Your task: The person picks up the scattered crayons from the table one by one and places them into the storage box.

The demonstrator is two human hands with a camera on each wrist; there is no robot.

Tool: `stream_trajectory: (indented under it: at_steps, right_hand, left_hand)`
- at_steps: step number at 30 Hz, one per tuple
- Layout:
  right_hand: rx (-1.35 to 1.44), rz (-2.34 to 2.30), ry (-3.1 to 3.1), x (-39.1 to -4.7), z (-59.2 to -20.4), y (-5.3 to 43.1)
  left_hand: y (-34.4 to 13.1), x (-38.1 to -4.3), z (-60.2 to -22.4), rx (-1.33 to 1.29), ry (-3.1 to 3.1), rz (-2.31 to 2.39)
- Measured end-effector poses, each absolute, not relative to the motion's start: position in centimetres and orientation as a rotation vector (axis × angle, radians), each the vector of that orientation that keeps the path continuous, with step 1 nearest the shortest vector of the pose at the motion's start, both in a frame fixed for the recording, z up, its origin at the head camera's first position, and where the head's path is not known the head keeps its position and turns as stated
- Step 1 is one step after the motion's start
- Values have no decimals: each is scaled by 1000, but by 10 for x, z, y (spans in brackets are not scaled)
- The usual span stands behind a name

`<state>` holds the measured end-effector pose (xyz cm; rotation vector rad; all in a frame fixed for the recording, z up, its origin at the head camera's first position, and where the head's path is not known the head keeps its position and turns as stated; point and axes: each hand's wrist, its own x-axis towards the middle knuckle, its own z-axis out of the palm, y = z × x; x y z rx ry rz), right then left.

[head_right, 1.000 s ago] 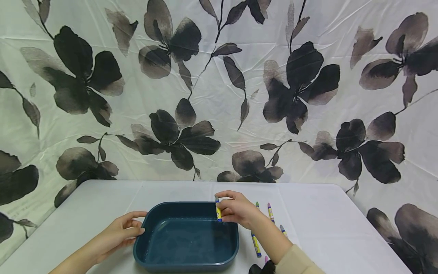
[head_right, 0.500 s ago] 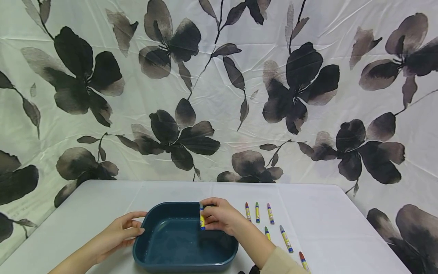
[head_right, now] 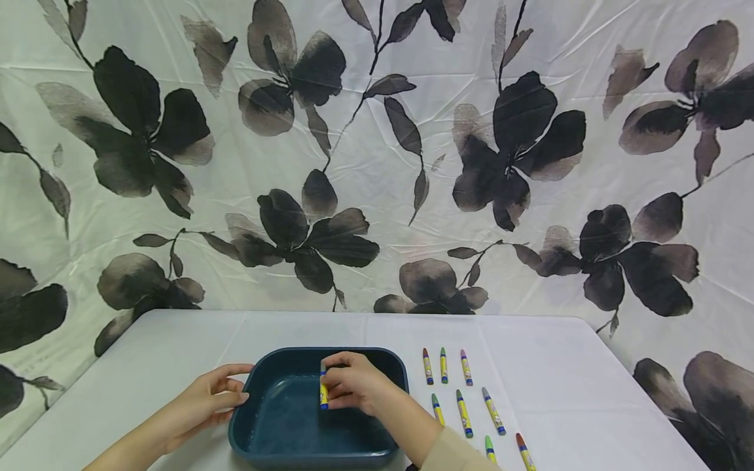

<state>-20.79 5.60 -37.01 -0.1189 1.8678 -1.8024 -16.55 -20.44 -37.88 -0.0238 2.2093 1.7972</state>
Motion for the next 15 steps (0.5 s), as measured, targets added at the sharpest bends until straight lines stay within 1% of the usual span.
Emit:
stream_trajectory:
  at_steps: [15]
  right_hand:
    - [-66, -1794, 1843, -200, -385, 34]
  left_hand:
    - [-204, -166, -379, -41, 2217, 1792]
